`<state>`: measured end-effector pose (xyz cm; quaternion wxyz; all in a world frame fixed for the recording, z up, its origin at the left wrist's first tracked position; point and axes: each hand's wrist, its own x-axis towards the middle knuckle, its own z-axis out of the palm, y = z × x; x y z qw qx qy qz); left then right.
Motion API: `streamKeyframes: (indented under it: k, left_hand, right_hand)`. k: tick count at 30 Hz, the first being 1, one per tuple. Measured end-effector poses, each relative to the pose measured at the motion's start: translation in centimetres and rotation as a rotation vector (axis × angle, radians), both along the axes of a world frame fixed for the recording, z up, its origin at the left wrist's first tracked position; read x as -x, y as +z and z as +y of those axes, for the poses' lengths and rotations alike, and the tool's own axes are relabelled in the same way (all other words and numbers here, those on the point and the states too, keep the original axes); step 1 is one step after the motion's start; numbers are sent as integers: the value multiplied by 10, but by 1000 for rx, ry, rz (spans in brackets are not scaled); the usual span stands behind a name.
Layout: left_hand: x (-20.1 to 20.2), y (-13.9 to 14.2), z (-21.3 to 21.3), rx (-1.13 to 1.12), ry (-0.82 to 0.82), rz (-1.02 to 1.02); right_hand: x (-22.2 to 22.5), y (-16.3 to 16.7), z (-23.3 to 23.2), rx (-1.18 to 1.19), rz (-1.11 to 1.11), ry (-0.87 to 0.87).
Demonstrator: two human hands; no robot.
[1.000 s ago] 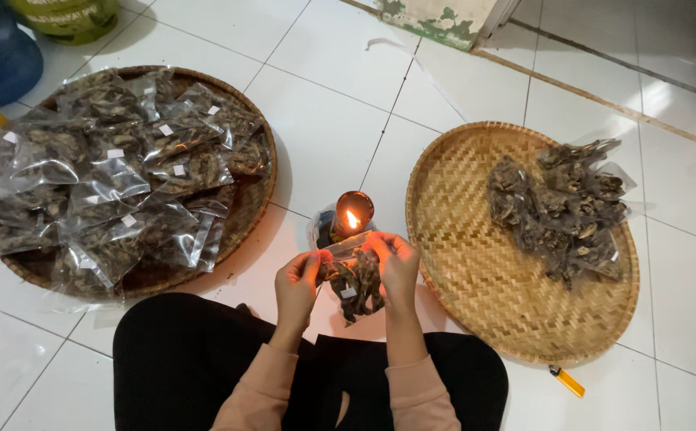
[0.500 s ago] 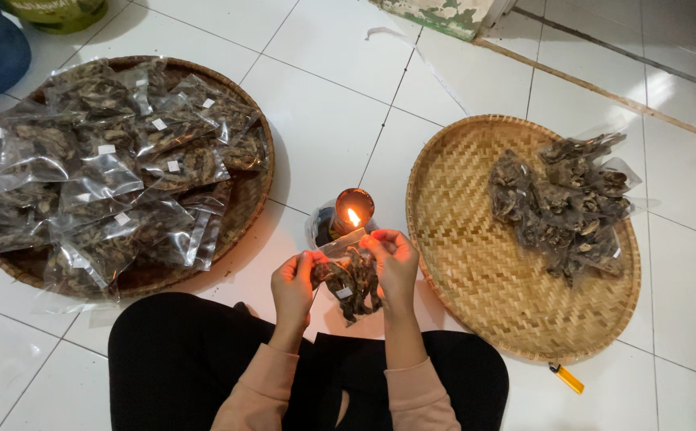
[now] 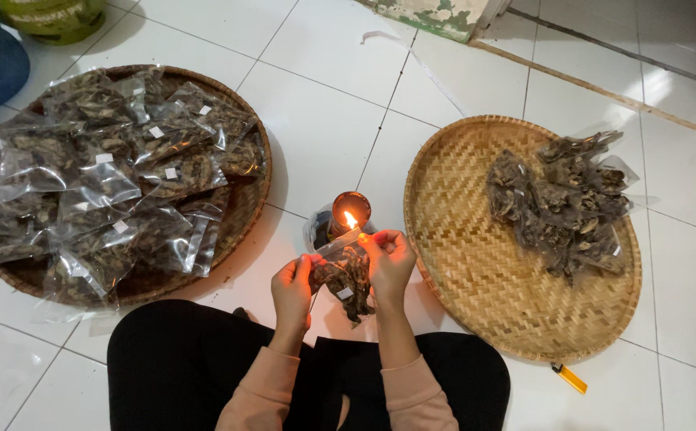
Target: The person sits on the floor and seals clear plastic bags filled with dried seafood pieces by melting each bag's open edge over a lit candle flame. They take bags one at a time from a round bamboo tray, press the softened edge closed, and place the sealed bag on a second tray.
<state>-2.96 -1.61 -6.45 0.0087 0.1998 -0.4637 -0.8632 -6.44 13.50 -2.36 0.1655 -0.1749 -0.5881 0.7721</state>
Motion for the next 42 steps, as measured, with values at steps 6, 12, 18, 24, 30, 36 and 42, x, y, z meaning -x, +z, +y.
streamKeyframes:
  k: [6, 12, 18, 24, 30, 36, 42]
  left_hand:
    - [1, 6, -4, 16, -19, 4]
    - [-1, 9, -6, -29, -17, -13]
    - [-1, 12, -8, -55, -9, -26]
    - [-7, 11, -19, -14, 28, -19]
    - [-41, 51, -63, 358, 64, 233]
    - [-98, 135, -115, 878, 106, 463]
    - [-112, 167, -148, 891, 104, 417]
  right_hand:
    - [2, 7, -5, -11, -6, -1]
    - [0, 8, -7, -41, -44, -1]
    - [3, 4, -8, -59, -47, -12]
    - [-4, 14, -21, -44, -41, 20]
    - [-56, 40, -48, 134, 92, 242]
    - [-97, 56, -68, -102, 201, 400]
    - [-114, 77, -88, -187, 203, 511]
